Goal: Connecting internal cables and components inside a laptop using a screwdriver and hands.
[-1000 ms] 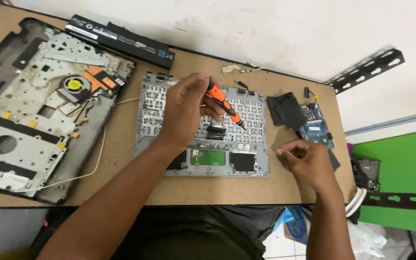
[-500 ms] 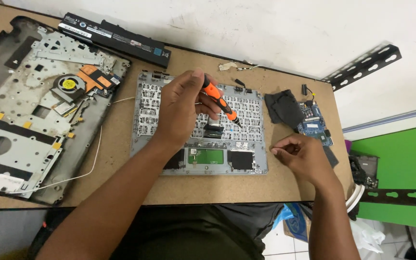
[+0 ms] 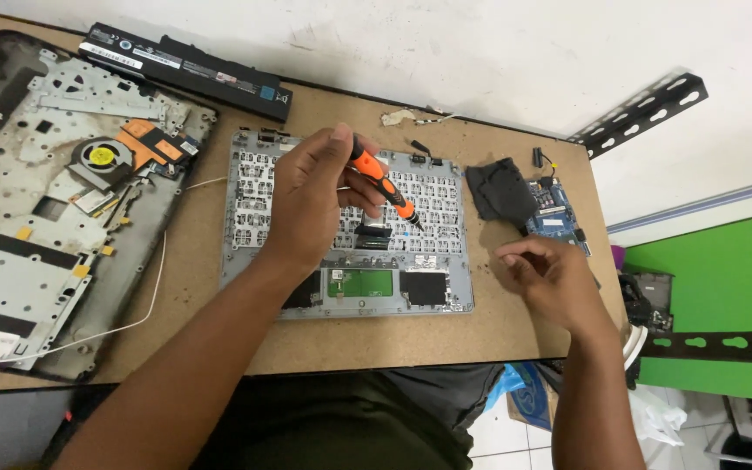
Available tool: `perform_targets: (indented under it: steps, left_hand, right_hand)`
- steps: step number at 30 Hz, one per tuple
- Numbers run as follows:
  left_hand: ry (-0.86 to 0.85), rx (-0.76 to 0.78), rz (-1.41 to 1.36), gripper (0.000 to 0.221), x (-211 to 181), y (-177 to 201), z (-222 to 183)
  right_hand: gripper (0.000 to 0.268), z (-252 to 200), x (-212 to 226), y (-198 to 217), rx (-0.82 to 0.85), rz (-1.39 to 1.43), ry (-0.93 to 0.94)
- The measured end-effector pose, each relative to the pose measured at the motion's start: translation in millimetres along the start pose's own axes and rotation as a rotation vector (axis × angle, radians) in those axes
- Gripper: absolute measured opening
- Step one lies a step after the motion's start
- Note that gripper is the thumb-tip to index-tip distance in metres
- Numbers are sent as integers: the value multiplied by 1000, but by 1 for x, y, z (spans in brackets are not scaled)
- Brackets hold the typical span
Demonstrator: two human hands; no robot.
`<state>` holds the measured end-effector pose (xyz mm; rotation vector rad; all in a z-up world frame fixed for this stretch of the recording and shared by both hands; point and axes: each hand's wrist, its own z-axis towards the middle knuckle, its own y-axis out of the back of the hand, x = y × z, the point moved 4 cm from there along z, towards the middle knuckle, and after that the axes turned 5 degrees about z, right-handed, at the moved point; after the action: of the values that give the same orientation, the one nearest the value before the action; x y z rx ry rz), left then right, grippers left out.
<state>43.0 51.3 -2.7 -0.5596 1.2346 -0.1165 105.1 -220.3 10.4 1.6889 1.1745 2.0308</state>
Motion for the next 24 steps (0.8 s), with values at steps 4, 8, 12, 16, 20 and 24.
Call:
perform_targets:
  steps: [4,8,12,16,20,24]
  left_hand:
    - [-2,-5,-1,42,2,1,1]
    - [-21,-51,-33,42,4,2,2]
    - [-42,-111,-52,42,1,5,1]
    - [-71,-138,-43,41,3,8,3]
    - [-80,-165,-72,40,6,10,4]
    - [-98,-171,-67,38,1,11,3]
  right_hand:
    - [20,-3,0,0,27,27,23]
    - [17,-11,15,-12,23,60,131]
    - [16,-31,47,-52,19,120,399]
    - [15,-34,71,-79,-11,93,546]
    - [16,-29,90,-93,4,0,572]
    - [18,-20,91,-103,69,-41,521]
